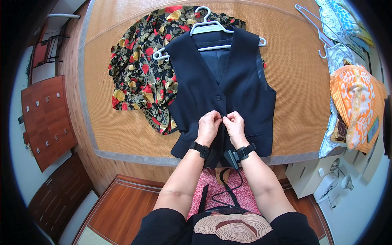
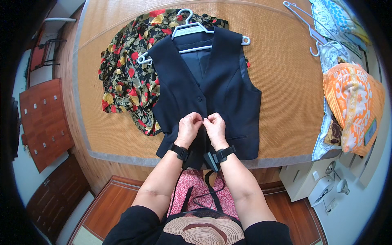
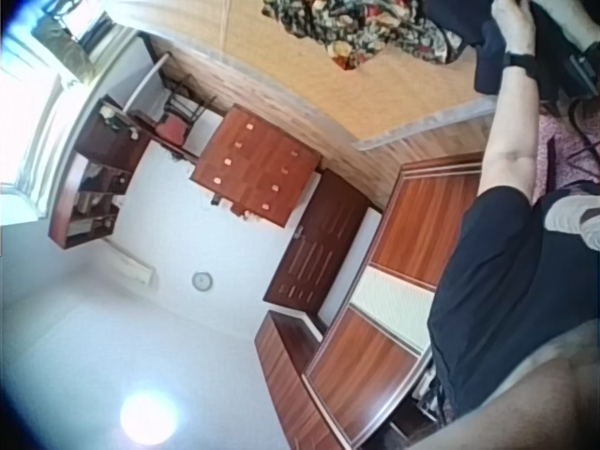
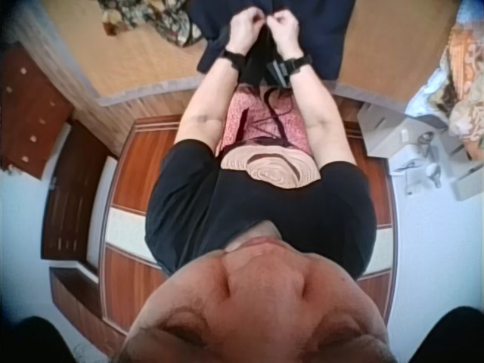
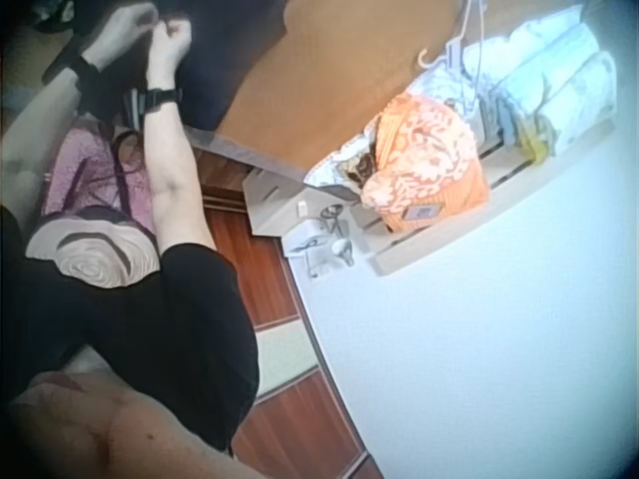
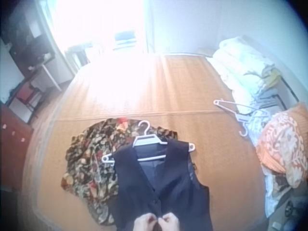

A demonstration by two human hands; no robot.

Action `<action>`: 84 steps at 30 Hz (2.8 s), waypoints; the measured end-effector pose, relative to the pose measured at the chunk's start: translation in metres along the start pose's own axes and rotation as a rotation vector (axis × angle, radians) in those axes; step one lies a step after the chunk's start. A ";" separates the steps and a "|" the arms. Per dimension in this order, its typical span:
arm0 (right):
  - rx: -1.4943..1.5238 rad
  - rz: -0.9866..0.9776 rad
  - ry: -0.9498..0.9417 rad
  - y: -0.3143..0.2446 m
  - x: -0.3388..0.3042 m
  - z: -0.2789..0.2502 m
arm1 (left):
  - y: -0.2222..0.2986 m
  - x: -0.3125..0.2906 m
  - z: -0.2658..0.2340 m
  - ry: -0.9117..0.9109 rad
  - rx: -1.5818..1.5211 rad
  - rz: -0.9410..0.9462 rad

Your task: The person buttons a floral-patterned shirt by hand, places it on a hanger, and hangs it in a closet. They place a burgundy vest and a black vest on hangers, hang them in the closet, and button them.

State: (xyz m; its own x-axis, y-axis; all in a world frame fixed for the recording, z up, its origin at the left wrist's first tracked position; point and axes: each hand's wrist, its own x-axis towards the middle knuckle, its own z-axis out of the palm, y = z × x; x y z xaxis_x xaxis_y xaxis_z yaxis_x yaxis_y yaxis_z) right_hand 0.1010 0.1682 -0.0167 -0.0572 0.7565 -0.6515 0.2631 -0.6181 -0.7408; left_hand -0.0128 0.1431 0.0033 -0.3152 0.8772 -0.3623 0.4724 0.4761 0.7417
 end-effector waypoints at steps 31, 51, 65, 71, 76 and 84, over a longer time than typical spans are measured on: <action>-0.359 -0.224 -0.260 0.054 -0.034 -0.022 | -0.024 -0.097 0.051 0.149 0.138 -0.145; -0.545 -0.603 -0.118 0.043 -0.050 -0.015 | -0.028 -0.105 0.042 0.254 -0.112 -0.129; -0.569 -0.708 -0.169 0.033 -0.054 -0.019 | -0.023 -0.107 0.034 0.234 -0.090 -0.098; -0.547 -0.712 -0.184 0.032 -0.053 -0.018 | -0.019 -0.106 0.029 0.206 -0.140 -0.139; -0.515 -0.723 -0.177 0.032 -0.052 -0.019 | -0.022 -0.105 0.028 0.278 -0.188 -0.023; -0.463 -0.697 -0.183 0.033 -0.050 -0.017 | -0.018 -0.088 0.019 0.265 -0.223 -0.051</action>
State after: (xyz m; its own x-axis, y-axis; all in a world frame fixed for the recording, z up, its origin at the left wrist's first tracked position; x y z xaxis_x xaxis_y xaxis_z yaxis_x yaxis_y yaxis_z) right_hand 0.1290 0.1132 -0.0057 -0.4964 0.8601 -0.1177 0.4743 0.1552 -0.8666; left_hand 0.0221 0.0590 0.0109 -0.5500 0.7921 -0.2646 0.2685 0.4677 0.8421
